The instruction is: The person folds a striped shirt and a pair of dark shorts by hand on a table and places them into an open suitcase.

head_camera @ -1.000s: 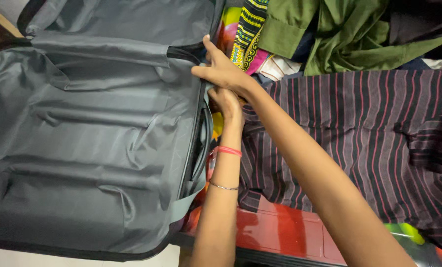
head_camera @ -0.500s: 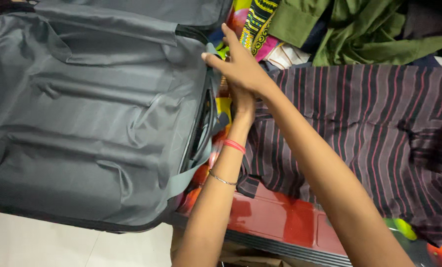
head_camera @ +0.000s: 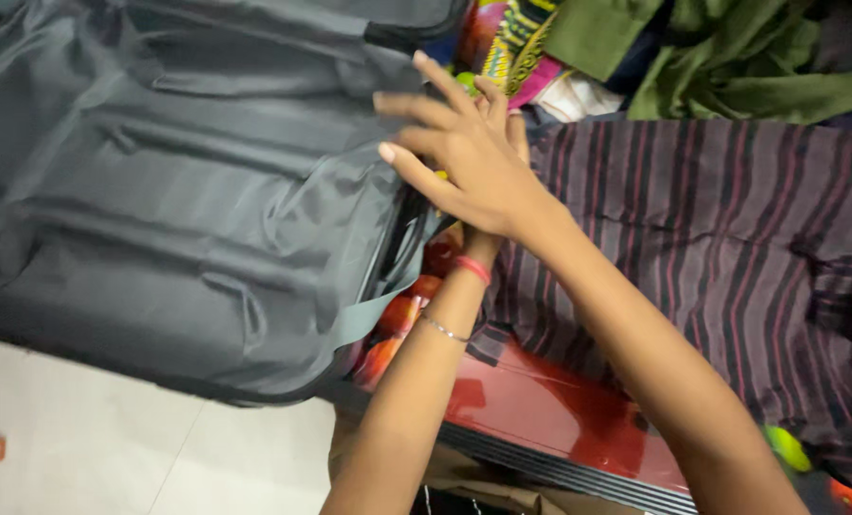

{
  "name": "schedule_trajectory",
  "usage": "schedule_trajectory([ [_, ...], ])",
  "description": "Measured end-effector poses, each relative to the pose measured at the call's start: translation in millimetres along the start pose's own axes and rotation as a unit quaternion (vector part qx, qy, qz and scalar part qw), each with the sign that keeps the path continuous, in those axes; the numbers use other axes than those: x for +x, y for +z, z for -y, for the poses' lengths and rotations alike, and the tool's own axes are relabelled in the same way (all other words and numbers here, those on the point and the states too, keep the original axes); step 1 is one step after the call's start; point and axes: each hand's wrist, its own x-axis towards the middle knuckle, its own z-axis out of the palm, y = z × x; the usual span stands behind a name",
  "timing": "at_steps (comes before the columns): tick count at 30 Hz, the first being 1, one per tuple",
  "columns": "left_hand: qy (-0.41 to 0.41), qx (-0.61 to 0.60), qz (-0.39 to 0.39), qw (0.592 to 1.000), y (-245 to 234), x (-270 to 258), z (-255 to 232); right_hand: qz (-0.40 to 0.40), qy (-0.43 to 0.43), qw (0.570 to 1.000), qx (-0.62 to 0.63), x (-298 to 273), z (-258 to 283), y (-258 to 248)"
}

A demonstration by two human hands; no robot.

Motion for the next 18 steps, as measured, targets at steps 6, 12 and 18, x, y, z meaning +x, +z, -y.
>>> schedule_trajectory([
  [6,-0.091,-0.278,0.009,0.956,-6,7,-4,0.059,0.045,0.995,0.062,-3,1,3],
  [12,-0.008,-0.188,0.056,0.981,22,-14,-26,0.026,0.034,0.992,0.114,-12,-5,11],
  [18,-0.066,-0.035,-0.021,0.997,52,-42,-83,-0.003,0.023,0.990,0.136,-34,-18,6],
])
